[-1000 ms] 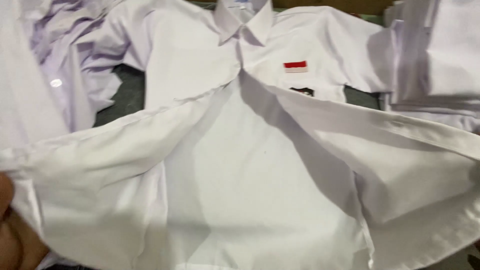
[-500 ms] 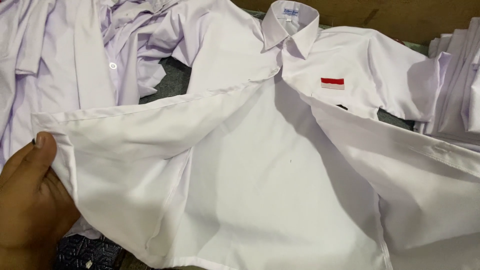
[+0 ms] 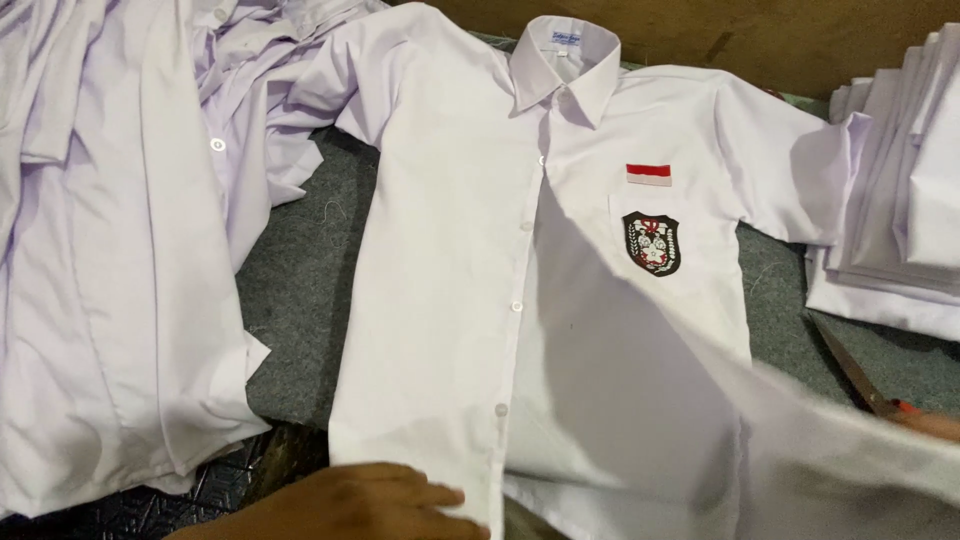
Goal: Trimming loose threads and inspecting a newly manufactured white shirt using scissors.
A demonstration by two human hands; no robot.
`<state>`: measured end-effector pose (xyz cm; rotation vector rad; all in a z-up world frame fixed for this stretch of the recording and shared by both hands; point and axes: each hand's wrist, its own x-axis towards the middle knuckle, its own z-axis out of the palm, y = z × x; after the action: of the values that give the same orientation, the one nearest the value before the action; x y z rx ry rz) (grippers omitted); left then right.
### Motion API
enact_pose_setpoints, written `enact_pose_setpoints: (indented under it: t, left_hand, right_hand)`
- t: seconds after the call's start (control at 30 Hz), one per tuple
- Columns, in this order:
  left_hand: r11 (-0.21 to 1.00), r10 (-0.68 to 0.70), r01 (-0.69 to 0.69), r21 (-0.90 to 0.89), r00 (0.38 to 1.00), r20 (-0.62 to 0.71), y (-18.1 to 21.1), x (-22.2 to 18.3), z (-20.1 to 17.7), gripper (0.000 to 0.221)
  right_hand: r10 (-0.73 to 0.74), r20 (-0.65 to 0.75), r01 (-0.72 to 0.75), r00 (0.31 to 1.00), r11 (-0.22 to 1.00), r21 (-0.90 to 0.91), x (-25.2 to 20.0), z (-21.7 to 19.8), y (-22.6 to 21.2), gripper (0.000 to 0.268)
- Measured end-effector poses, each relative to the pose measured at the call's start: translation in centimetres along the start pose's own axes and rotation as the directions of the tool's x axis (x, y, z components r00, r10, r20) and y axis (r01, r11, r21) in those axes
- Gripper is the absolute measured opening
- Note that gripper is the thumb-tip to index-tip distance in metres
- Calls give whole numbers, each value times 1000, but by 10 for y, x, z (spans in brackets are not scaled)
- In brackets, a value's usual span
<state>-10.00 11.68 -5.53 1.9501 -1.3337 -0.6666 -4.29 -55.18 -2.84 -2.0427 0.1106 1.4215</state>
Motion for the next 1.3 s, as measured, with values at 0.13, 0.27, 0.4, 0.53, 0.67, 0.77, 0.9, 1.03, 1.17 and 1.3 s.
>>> enact_pose_setpoints:
  t: [0.13, 0.27, 0.4, 0.53, 0.67, 0.77, 0.9, 1.03, 1.17, 1.3]
  left_hand:
    - [961, -145, 137, -240, 989, -13, 56, 25, -78, 27]
    - [936, -330, 347, 67, 926, -185, 59, 21, -106, 44]
    - [896, -187, 363, 255, 830, -526, 45, 23, -127, 33]
    - [817, -448, 565, 117, 749, -488, 19, 67, -168, 39]
    - [746, -474, 640, 184, 704, -530, -32, 129, -211, 30]
    - [747, -460, 645, 163, 677, -574, -73, 162, -221, 25]
    - [736, -367, 622, 269, 699, -614, -101, 182, -221, 18]
    - [768, -316, 575, 282, 723, -614, -124, 186, -215, 17]
    - [805, -307, 547, 230, 715, -628, -123, 183, -210, 19]
    - [808, -272, 539, 239, 700, -660, -125, 181, -205, 20]
  right_hand:
    - [51, 32, -49, 998, 996, -74, 18, 105, -191, 58]
    - [-307, -160, 261, 938, 931, -254, 9, 112, -226, 39]
    - [-534, -640, 498, 552, 827, -261, 24, 93, -248, 32]
    - [-552, -605, 285, 574, 827, -484, 55, 59, -329, 30]
    - [-614, -570, 429, 546, 789, -439, 127, 29, -394, 26]
    - [-591, -572, 279, 569, 793, -542, 186, 16, -417, 26]
    - [-480, -622, 101, 618, 834, -543, 210, 16, -432, 31]
    - [-482, -629, 112, 610, 838, -533, 214, 14, -428, 30]
    - [-459, -650, 194, 606, 877, -439, 220, 6, -424, 29]
    - [-382, -624, 340, 681, 921, -193, 200, 4, -428, 28]
